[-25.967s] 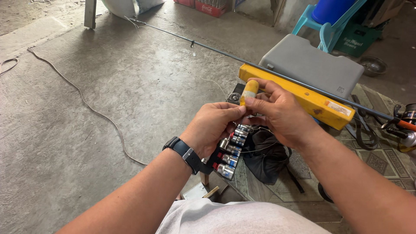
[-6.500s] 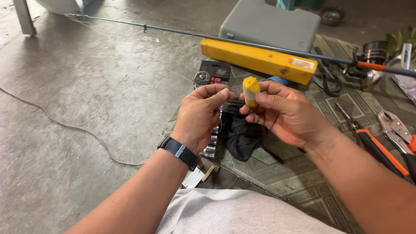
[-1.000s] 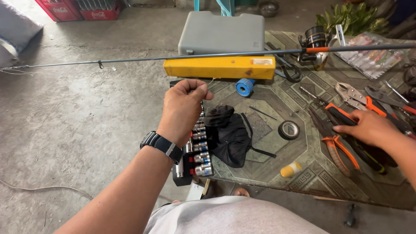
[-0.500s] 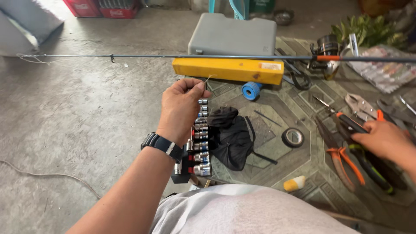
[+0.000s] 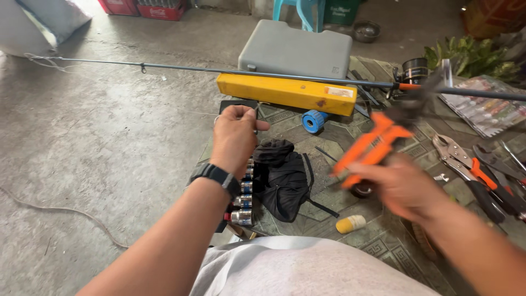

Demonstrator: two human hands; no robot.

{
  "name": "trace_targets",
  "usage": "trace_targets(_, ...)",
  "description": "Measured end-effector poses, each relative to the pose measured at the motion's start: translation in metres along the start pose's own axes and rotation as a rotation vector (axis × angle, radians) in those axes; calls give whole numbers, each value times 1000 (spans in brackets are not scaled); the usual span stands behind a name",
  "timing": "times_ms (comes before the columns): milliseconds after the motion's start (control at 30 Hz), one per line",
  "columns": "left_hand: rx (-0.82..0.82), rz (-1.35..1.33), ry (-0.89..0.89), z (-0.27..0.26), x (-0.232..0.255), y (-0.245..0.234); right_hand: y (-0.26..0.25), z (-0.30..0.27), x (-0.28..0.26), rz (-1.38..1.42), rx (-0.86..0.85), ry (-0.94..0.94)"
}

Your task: The person assembles a fishing rig by threading a line through a yellow cylindrical float, attaching a metal swivel, and securing the components with pliers. The person repeatedly adjusts the line and float, using tools to tighten connections.

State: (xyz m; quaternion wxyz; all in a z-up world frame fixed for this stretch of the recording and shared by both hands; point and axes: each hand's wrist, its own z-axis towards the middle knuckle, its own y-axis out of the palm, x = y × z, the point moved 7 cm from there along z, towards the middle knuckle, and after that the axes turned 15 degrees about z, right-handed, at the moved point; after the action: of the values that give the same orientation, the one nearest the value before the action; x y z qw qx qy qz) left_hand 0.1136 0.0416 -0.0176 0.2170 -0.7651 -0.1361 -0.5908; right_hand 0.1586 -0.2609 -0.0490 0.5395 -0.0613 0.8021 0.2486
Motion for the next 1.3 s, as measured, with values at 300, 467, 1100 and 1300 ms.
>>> trace_targets(300, 250, 428, 47, -10, -8, 0, 156, 43, -6, 242, -344, -65)
trace_targets(467, 357, 423, 107, -13, 4, -14, 167, 52, -22, 34, -161, -90)
trace_targets(1100, 300, 385, 213, 4, 3, -13, 152, 29, -51, 298, -447, -34)
trace_targets(1300, 210, 203, 247, 2, 31, -27, 110, 6, -19, -532, -275, 55)
